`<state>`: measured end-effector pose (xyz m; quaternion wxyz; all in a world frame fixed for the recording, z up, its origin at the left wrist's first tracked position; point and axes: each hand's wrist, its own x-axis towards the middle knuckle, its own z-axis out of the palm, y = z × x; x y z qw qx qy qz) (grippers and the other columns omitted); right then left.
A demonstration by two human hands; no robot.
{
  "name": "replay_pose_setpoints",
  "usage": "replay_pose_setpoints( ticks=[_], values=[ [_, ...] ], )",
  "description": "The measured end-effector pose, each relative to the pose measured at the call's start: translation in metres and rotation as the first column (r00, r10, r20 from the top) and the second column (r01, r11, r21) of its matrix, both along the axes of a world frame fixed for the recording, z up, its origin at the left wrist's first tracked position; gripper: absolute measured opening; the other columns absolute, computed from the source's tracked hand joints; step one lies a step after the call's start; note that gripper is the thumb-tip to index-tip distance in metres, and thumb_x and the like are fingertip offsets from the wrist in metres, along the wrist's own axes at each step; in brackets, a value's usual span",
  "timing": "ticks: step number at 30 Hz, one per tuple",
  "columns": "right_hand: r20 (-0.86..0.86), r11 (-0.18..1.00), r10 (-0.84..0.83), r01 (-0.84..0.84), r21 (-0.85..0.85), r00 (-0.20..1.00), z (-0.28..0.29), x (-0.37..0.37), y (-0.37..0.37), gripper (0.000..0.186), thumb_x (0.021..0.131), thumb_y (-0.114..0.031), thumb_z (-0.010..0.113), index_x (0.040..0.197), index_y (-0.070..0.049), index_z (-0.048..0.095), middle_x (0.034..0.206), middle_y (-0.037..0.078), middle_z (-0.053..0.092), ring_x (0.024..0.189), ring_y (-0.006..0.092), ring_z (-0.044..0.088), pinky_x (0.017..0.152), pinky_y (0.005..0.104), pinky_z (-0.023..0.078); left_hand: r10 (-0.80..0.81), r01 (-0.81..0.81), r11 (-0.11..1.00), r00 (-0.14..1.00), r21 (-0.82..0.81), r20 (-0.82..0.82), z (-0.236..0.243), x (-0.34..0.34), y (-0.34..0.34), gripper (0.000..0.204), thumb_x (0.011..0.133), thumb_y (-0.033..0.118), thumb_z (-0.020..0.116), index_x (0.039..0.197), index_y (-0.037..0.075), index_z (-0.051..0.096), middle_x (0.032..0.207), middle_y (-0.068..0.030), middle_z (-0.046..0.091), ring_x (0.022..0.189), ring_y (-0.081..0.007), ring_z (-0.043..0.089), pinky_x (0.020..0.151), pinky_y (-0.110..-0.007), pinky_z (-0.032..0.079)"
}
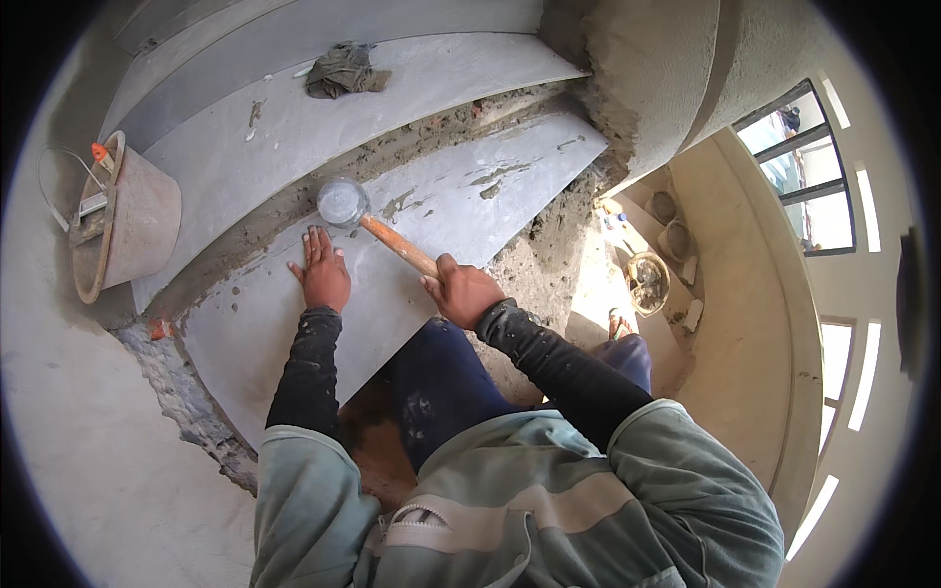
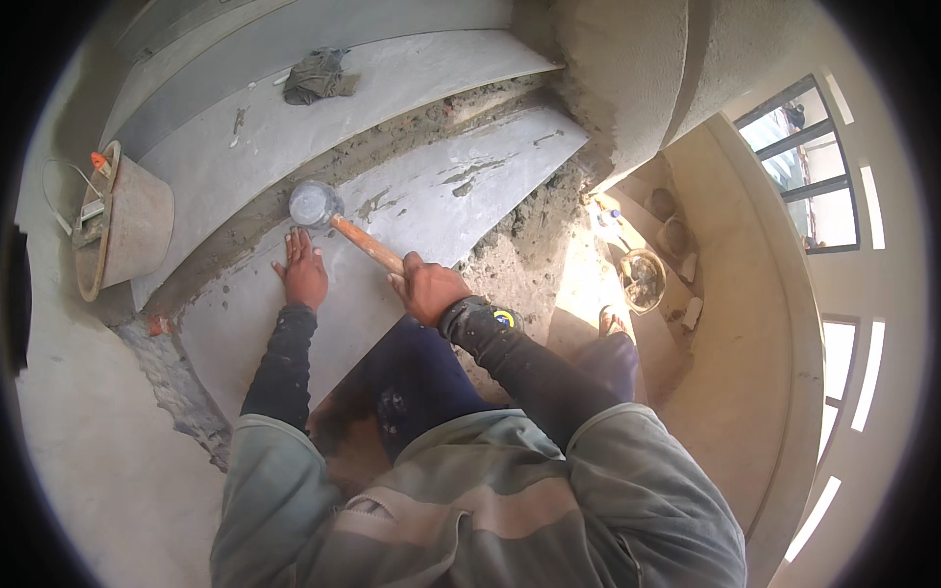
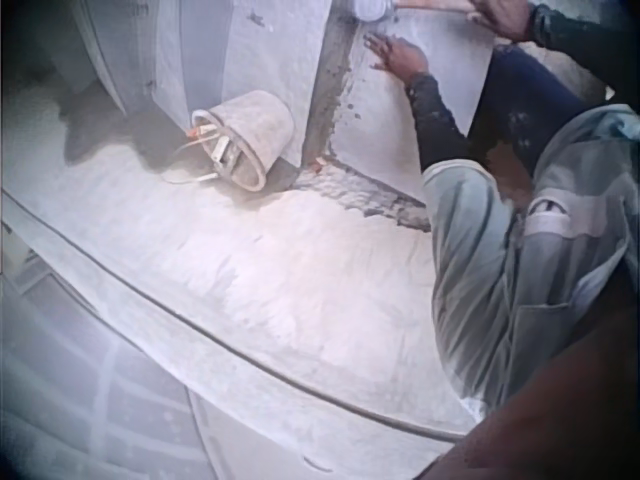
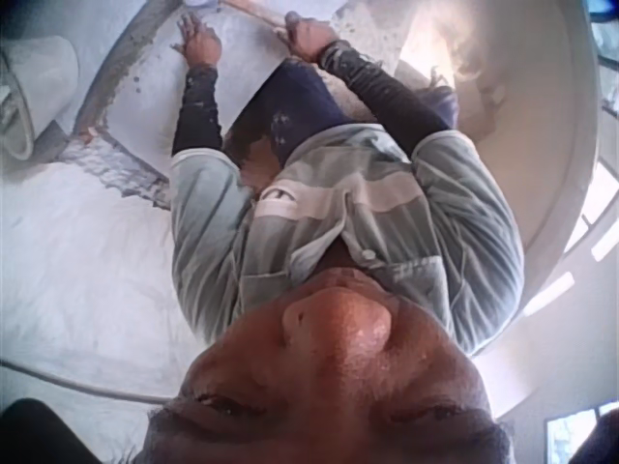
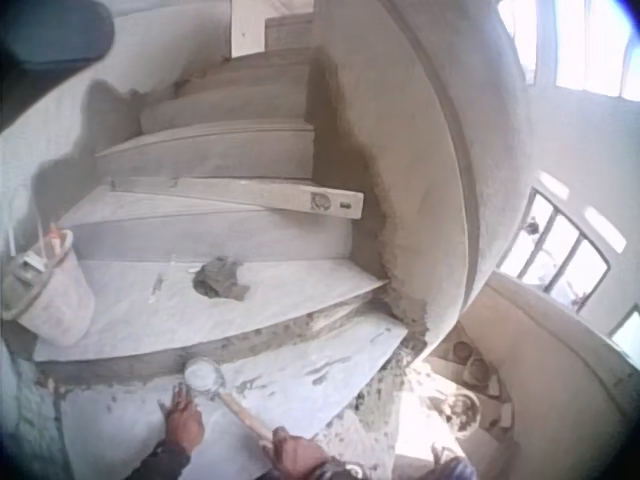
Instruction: The person applies cement to a stair step, positions a marble tile, and uses a mallet to level it. They then measure the dimensions of the next section using a tape measure.
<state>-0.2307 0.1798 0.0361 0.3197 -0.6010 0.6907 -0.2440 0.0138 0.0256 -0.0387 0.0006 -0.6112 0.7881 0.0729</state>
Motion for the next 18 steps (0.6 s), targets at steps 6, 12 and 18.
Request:
replay_pose_setpoints(
  ticks=[6, 12, 18],
  values=[
    [0.183, 0.993, -0.004, 0.026, -0.118, 0.983, 0.057, -0.008, 0.052, 0.037, 0.102, -0.036, 0.058, 0.1, 0.0, 0.048, 0.062, 0.026, 0.061, 0.061, 0.0475, 0.064, 0.055, 0.0557, 0.05, 0.199, -0.195, 0.98, 0.976, 0.048, -0.084, 0.028, 0.033, 0.037, 0.079, 0.1, 0.045, 0.055, 0.162, 0.008, 0.022, 0.17, -0.0115, 0.018, 0.158, -0.0322, 0.012, 0.117, -0.074, 0.009],
    [0.105, 0.994, 0.083, -0.074, -0.085, 0.991, 0.034, 0.029, 0.038, 0.036, 0.101, -0.036, 0.057, 0.101, -0.001, 0.048, 0.063, 0.024, 0.061, 0.06, 0.0465, 0.065, 0.054, 0.0557, 0.05, 0.328, -0.323, 0.938, 0.944, 0.125, -0.024, 0.024, 0.072, 0.078, 0.087, 0.095, 0.046, 0.063, 0.161, 0.008, 0.022, 0.17, -0.0107, 0.017, 0.158, -0.0322, 0.012, 0.113, -0.079, 0.009],
    [0.181, 0.985, 0.164, -0.15, -0.089, 0.97, 0.055, 0.076, 0.0, 0.033, 0.102, -0.032, 0.061, 0.095, 0.0, 0.053, 0.065, 0.025, 0.06, 0.066, 0.0478, 0.064, 0.057, 0.0528, 0.048, 0.291, -0.279, 0.953, 0.952, 0.119, -0.099, 0.016, 0.156, 0.08, 0.092, 0.09, 0.05, 0.068, 0.16, 0.009, 0.026, 0.169, -0.0118, 0.021, 0.155, -0.0329, 0.02, 0.117, -0.071, 0.018]
  ],
)
